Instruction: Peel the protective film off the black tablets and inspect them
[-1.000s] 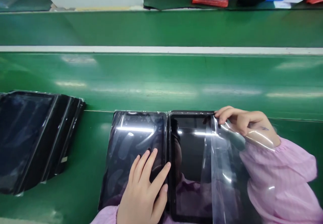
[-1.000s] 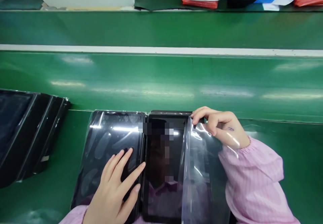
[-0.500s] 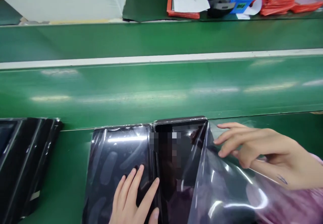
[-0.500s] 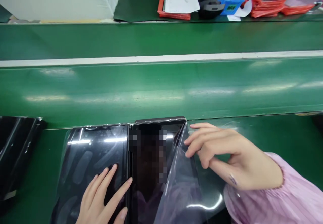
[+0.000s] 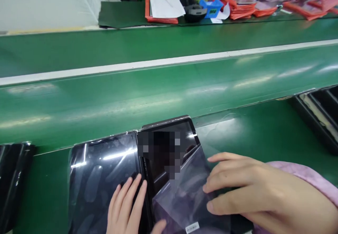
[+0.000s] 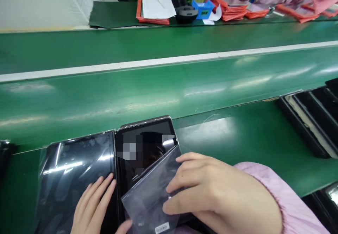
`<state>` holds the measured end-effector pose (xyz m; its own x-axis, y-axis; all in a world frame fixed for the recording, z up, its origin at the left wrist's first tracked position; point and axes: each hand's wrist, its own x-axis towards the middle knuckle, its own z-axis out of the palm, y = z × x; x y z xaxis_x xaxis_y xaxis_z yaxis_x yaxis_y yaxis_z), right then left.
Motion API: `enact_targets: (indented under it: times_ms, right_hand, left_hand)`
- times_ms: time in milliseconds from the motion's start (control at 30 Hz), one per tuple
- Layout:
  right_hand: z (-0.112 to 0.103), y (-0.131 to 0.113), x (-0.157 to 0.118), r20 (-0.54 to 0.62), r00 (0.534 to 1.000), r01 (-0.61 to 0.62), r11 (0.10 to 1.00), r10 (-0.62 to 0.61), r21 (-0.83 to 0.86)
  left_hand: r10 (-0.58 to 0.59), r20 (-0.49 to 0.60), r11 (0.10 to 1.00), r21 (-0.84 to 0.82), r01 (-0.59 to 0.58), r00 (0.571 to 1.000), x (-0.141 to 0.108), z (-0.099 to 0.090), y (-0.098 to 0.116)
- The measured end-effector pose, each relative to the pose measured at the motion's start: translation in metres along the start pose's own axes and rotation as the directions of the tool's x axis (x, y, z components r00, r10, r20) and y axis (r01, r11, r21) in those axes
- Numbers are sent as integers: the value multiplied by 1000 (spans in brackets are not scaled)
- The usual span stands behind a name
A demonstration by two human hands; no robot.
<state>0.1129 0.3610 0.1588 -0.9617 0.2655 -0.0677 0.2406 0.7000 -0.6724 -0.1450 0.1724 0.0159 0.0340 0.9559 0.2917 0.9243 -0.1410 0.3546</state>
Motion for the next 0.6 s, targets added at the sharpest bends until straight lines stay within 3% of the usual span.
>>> enact_targets:
  times_ms: [67, 200, 300, 367, 500, 600]
  right_hand:
    - [4, -3, 0, 11, 1000, 6, 1000, -6, 27]
    - [1, 6, 9, -108, 989, 111, 990, -101, 91]
    - [-6, 18, 30, -221, 966, 161, 983, -138, 93]
    - [-13, 23, 50, -253, 964, 101, 992, -81, 70]
    - [-25, 22, 91, -151, 989, 13, 1000, -8, 28]
    - [-20, 15, 115, -20, 999, -29, 999, 30, 27]
  left_hand:
    - [17, 29, 998, 66, -19, 999, 4, -1, -1]
    - [25, 98, 994, 100, -35, 995, 9, -6, 3]
    - [-10, 68, 998, 57, 6, 998, 11, -9, 10]
    - [-43, 32, 999, 25, 42, 999, 12, -9, 13]
    - [-37, 3, 999, -2, 37, 999, 13, -10, 17]
    - [15, 8, 1000, 7, -15, 1000, 15, -15, 19]
